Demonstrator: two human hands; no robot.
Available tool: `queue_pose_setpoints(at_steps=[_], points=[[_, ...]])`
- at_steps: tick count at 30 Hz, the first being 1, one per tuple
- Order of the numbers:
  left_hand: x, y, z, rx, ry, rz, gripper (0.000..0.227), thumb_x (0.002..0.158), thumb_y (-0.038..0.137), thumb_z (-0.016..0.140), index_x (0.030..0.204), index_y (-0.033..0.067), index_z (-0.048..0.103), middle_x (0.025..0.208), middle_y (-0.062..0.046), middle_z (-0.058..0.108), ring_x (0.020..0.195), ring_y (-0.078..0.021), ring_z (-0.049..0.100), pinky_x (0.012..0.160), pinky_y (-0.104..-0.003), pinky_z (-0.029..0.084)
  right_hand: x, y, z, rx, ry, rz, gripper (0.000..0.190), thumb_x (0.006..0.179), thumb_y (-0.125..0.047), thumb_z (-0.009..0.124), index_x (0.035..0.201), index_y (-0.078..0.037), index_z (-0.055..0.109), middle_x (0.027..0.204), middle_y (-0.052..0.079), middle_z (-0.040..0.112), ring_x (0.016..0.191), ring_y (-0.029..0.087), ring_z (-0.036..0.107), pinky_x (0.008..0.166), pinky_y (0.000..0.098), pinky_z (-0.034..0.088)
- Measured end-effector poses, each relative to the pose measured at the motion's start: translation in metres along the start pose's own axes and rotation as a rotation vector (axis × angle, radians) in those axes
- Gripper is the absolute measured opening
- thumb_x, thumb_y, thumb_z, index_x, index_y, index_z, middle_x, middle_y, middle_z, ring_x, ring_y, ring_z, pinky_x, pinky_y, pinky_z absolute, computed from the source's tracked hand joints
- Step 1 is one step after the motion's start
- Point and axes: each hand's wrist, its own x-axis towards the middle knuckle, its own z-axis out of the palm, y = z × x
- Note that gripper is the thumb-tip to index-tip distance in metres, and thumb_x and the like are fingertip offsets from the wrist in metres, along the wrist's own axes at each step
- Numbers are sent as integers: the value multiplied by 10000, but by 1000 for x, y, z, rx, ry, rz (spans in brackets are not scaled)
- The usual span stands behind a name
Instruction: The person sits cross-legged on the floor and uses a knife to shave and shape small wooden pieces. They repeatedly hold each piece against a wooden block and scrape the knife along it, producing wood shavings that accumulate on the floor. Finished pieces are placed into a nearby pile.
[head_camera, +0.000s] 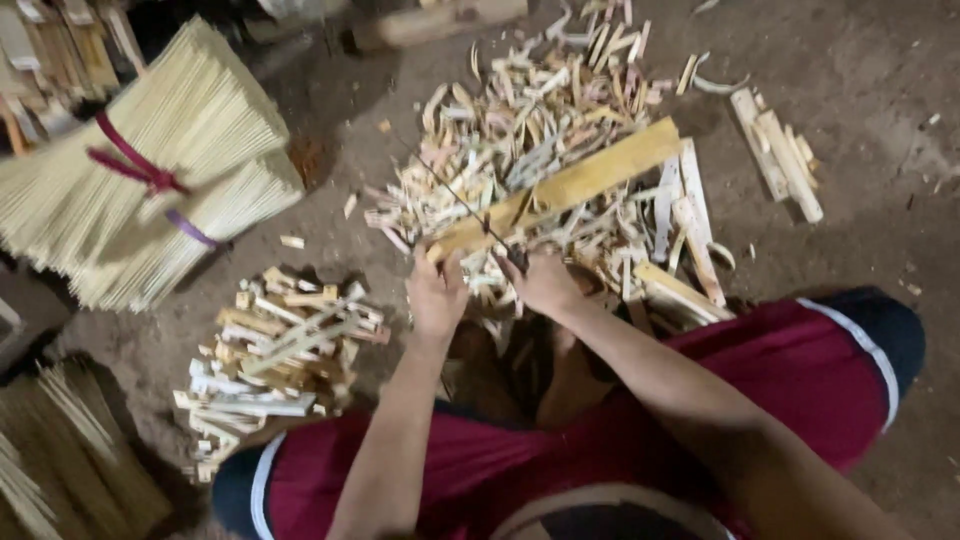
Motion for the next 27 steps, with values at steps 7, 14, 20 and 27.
queue_pose_setpoints(at_steps=[7,14,20,27], points=[[-3,-21,21,-46,43,-31,392,926,276,722,1207,40,587,905,-206,752,862,-440,728,707,-555,598,1,-3,-1,-40,-8,4,575,926,-579,595,784,-23,625,697,237,667,779,410,730,593,518,525],[0,-5,12,-22,-14,-99,398,927,325,697,1204,59,592,857,-206,746,836,-453,726,706,-568,594,-10,-11,-2,116,-32,137,511,913,-534,609,704,-70,656,680,194,691,775,391,735,638,471,553],[-11,22,-15,-52,-104,-154,360,943,278,667,1206,44,589,859,-222,745,849,-460,730,719,-545,588,-10,5,6,-171,-69,2,404,947,-375,590,831,-10,720,772,242,723,790,427,745,657,505,586],[6,4,-1,-80,-81,-148,358,967,340,641,1207,78,595,906,-230,752,888,-478,715,757,-595,578,-13,-17,-8,-111,149,-157,514,960,-466,625,739,-2,626,637,266,647,659,435,717,500,466,540]])
